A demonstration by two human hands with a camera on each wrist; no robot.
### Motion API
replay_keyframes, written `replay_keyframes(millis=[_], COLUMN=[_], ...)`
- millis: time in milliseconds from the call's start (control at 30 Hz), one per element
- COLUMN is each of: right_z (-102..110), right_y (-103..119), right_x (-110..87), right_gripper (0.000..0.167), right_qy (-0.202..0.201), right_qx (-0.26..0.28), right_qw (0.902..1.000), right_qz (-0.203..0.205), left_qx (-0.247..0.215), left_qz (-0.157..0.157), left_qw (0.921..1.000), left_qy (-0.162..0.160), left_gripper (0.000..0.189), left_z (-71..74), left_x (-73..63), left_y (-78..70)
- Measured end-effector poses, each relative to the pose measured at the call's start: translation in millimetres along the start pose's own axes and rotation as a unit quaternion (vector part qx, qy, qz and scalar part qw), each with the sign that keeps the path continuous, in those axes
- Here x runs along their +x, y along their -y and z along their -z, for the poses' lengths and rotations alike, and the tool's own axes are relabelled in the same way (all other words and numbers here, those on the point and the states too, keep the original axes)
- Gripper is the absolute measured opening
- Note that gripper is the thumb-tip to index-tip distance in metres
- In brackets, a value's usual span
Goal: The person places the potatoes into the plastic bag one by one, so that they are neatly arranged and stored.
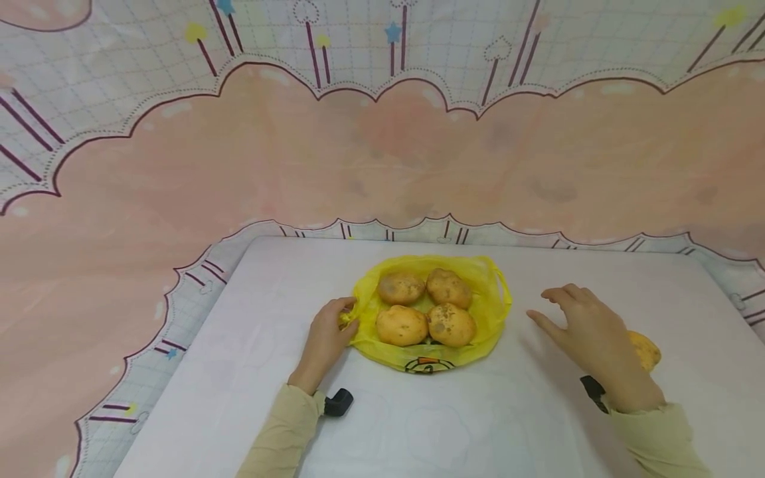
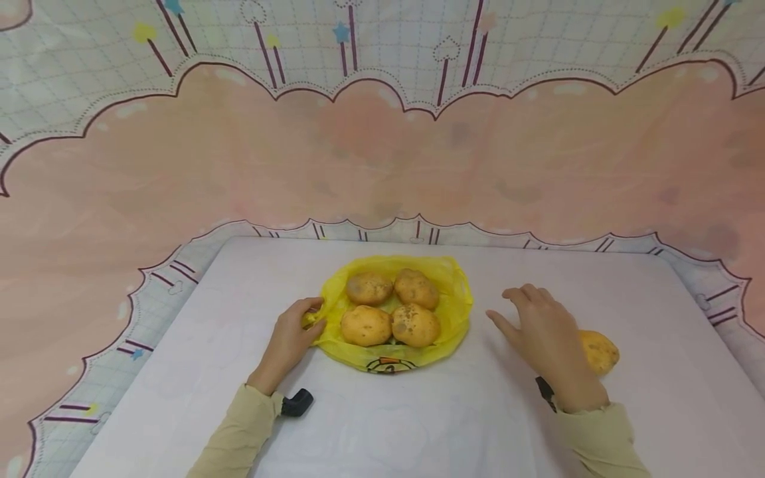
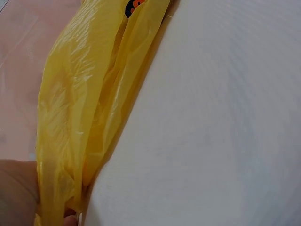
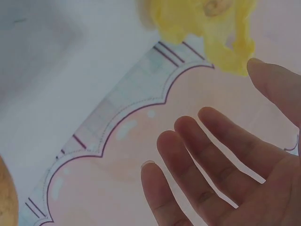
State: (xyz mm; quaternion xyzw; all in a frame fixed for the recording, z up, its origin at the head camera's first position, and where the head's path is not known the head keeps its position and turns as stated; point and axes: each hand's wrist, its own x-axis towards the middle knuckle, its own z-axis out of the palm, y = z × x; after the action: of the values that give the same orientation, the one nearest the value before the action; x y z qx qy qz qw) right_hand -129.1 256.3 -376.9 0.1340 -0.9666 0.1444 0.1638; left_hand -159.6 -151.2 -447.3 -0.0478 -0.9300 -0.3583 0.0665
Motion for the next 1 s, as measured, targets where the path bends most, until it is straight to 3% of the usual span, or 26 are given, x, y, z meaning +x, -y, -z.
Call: replay_keyframes(millis=[300, 733, 1000], right_z=[3, 1, -1], right_y=[-14, -39, -55], right_x=[-5.7, -15.2, -23.8], right_gripper=[0.043, 0.049, 0.052], right_qy=[0.027, 0.107, 0.082], right_qx=[0.007, -0.001, -0.003], right_qw=[0.9996, 0.9942, 0.9965], right_qz=[-0.002, 0.007, 0.015], left_qx=[0.0, 0.002, -0.002], left_qz=[0.011, 0.014, 0.003], left_qw=[0.9999, 0.9999, 1.0], left_qy=[0.006, 0.002, -0.001], left_gripper=[0.04, 0.038, 0.038], left_z=[-1.6, -0.3, -0.9], left_x=[-0.6, -1.3, 0.0], left_y=[-1.1, -1.5, -0.4])
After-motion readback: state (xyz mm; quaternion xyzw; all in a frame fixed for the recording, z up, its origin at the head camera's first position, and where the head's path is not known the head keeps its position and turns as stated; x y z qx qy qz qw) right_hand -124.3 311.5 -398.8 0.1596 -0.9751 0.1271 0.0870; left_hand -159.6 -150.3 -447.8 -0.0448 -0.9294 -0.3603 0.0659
